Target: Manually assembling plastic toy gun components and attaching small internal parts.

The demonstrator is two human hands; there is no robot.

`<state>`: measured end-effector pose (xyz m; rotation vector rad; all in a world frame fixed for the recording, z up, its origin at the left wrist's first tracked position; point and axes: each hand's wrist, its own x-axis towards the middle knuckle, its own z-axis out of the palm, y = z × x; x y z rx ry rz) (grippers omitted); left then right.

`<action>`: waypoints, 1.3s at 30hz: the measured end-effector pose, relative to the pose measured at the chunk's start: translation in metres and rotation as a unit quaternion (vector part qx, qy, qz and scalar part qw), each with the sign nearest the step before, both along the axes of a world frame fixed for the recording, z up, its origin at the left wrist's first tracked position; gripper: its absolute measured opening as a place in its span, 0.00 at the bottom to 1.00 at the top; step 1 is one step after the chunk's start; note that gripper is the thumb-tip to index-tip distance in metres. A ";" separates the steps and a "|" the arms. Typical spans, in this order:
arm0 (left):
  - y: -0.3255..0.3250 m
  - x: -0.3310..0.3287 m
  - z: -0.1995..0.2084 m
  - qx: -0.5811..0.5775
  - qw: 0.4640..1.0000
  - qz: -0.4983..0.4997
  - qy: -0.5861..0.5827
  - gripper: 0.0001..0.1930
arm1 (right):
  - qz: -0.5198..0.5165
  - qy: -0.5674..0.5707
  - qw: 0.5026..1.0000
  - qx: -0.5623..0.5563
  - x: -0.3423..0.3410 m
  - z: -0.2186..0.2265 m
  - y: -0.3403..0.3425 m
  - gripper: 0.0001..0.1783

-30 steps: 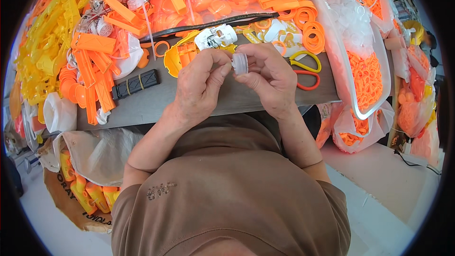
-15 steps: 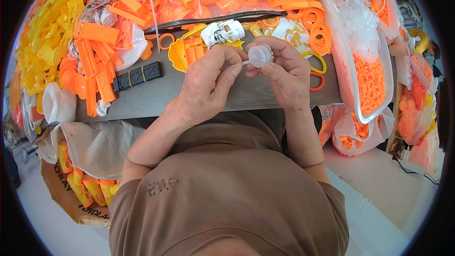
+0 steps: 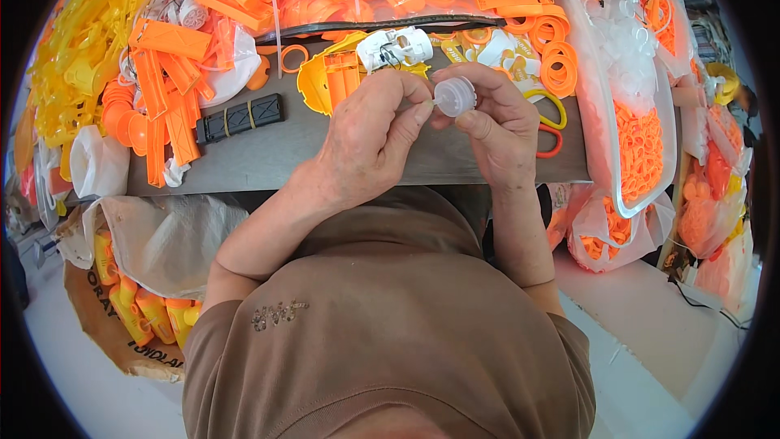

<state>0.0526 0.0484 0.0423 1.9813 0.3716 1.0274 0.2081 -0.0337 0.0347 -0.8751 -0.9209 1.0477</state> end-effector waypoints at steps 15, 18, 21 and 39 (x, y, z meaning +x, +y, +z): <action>0.001 0.002 0.000 -0.042 0.999 -0.006 -0.007 0.04 | 0.024 0.067 0.997 -0.005 0.004 -0.006 0.000 0.26; 0.000 0.002 -0.003 -0.037 0.999 0.003 -0.004 0.04 | 0.021 0.049 0.999 -0.001 0.003 -0.005 0.001 0.25; -0.001 0.002 -0.002 -0.036 0.999 0.000 0.000 0.05 | 0.004 0.017 1.000 -0.006 -0.001 -0.002 0.000 0.24; 0.011 0.000 -0.007 -0.103 0.994 -0.022 -0.009 0.18 | -0.152 -0.476 0.854 0.147 0.000 0.013 -0.001 0.22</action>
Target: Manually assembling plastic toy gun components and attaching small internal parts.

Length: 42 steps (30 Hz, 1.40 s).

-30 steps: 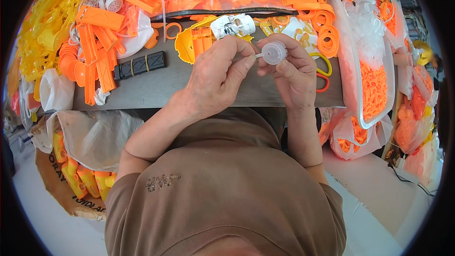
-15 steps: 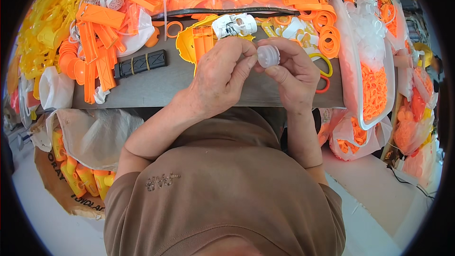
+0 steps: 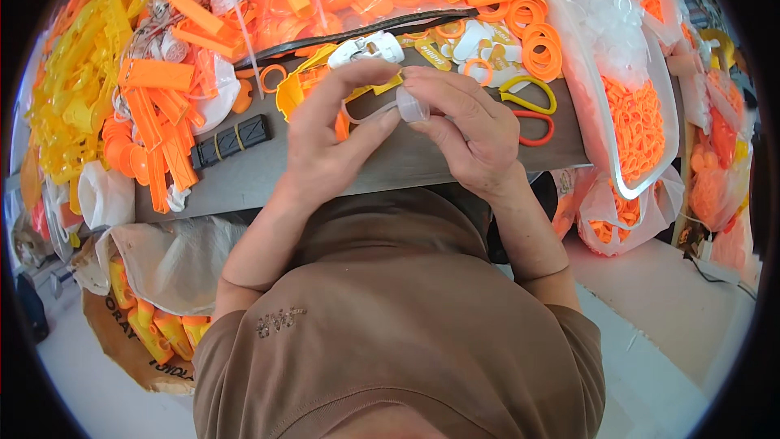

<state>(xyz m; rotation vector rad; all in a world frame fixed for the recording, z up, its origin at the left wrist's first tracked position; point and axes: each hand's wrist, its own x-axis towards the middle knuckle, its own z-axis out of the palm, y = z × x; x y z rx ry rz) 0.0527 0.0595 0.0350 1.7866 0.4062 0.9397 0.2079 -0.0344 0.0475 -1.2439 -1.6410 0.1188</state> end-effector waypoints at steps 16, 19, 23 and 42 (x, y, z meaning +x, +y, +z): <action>-0.016 0.009 -0.002 0.273 0.962 0.005 -0.016 0.31 | 0.013 0.405 0.885 -0.232 -0.019 -0.012 -0.024 0.08; -0.017 0.008 -0.003 0.312 0.950 -0.015 0.007 0.31 | 0.014 0.460 0.859 -0.225 -0.025 -0.021 -0.023 0.07; -0.011 0.009 0.002 0.249 0.968 -0.018 0.020 0.31 | -0.003 0.446 0.881 -0.160 -0.026 -0.024 -0.021 0.04; 0.029 0.005 -0.004 0.139 0.986 -0.008 0.094 0.26 | 0.075 0.406 0.845 -0.341 0.008 -0.019 0.019 0.09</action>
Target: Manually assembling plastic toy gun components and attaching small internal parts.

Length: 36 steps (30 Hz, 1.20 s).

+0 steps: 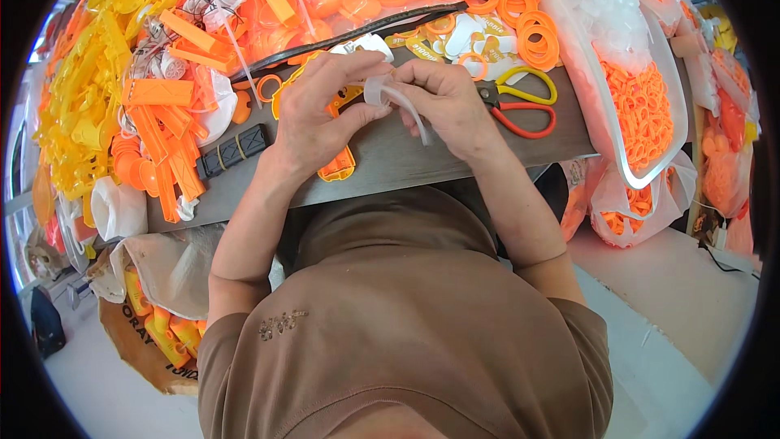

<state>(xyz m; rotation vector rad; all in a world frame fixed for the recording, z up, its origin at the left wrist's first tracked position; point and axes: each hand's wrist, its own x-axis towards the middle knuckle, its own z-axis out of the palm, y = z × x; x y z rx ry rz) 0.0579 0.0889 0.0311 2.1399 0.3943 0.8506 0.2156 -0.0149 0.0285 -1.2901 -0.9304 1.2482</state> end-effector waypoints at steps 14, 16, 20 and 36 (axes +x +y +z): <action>0.013 -0.007 0.019 0.101 0.987 -0.063 0.109 0.15 | -0.154 -0.025 0.988 -0.003 -0.021 -0.017 -0.012 0.12; 0.013 -0.005 0.016 0.099 0.988 -0.061 0.106 0.14 | -0.182 0.038 0.982 0.002 -0.023 -0.017 -0.012 0.14; 0.014 -0.004 0.005 0.078 0.993 -0.040 0.080 0.15 | -0.176 0.096 0.979 -0.018 -0.027 -0.015 -0.010 0.18; 0.021 -0.007 -0.002 -0.017 0.997 -0.011 0.068 0.15 | -0.189 0.197 0.962 -0.024 -0.033 -0.015 -0.001 0.16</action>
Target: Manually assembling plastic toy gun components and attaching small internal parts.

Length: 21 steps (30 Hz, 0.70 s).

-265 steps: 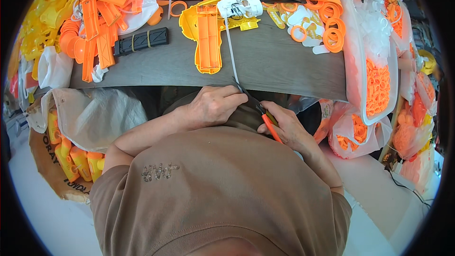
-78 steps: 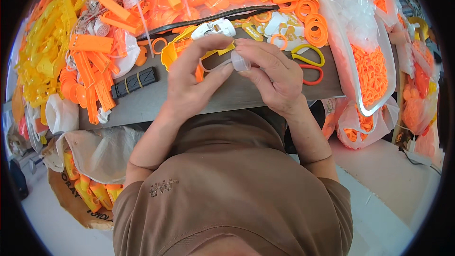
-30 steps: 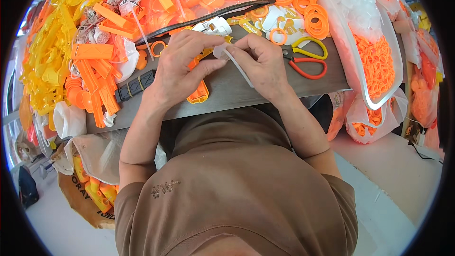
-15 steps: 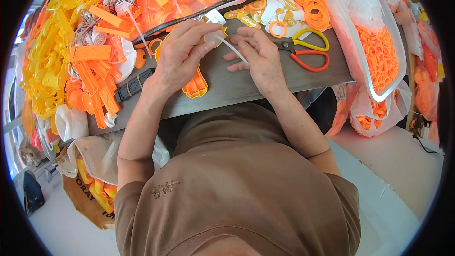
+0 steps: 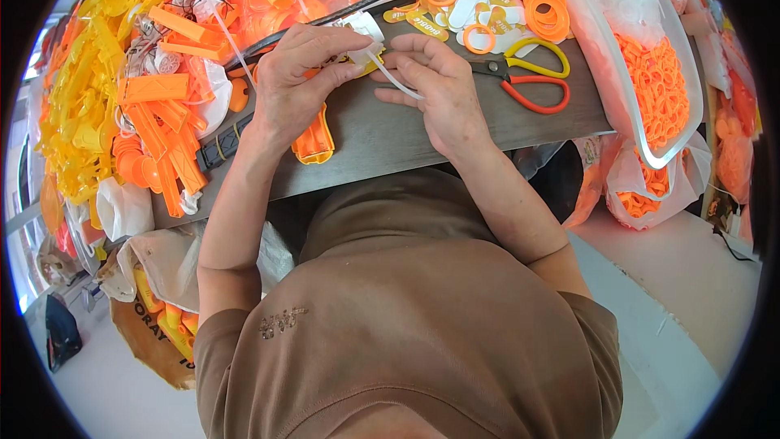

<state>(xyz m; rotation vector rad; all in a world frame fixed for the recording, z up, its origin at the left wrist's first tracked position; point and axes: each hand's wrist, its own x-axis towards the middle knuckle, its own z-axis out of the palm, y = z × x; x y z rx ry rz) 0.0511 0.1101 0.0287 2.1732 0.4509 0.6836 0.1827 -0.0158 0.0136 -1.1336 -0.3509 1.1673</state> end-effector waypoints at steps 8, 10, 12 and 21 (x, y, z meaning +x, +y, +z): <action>0.006 -0.008 0.003 0.049 0.996 -0.065 -0.025 0.16 | -0.028 0.128 0.990 0.052 -0.009 -0.005 -0.003 0.13; 0.006 -0.008 0.004 0.058 0.996 -0.063 -0.021 0.15 | -0.032 0.157 0.984 0.074 -0.008 -0.007 -0.003 0.13; 0.008 -0.007 0.007 0.068 0.996 -0.061 -0.018 0.15 | -0.039 0.192 0.975 0.105 -0.007 -0.007 -0.002 0.14; 0.008 -0.003 0.006 0.110 0.993 -0.037 0.003 0.15 | 0.009 0.194 0.971 0.139 -0.014 -0.009 -0.003 0.23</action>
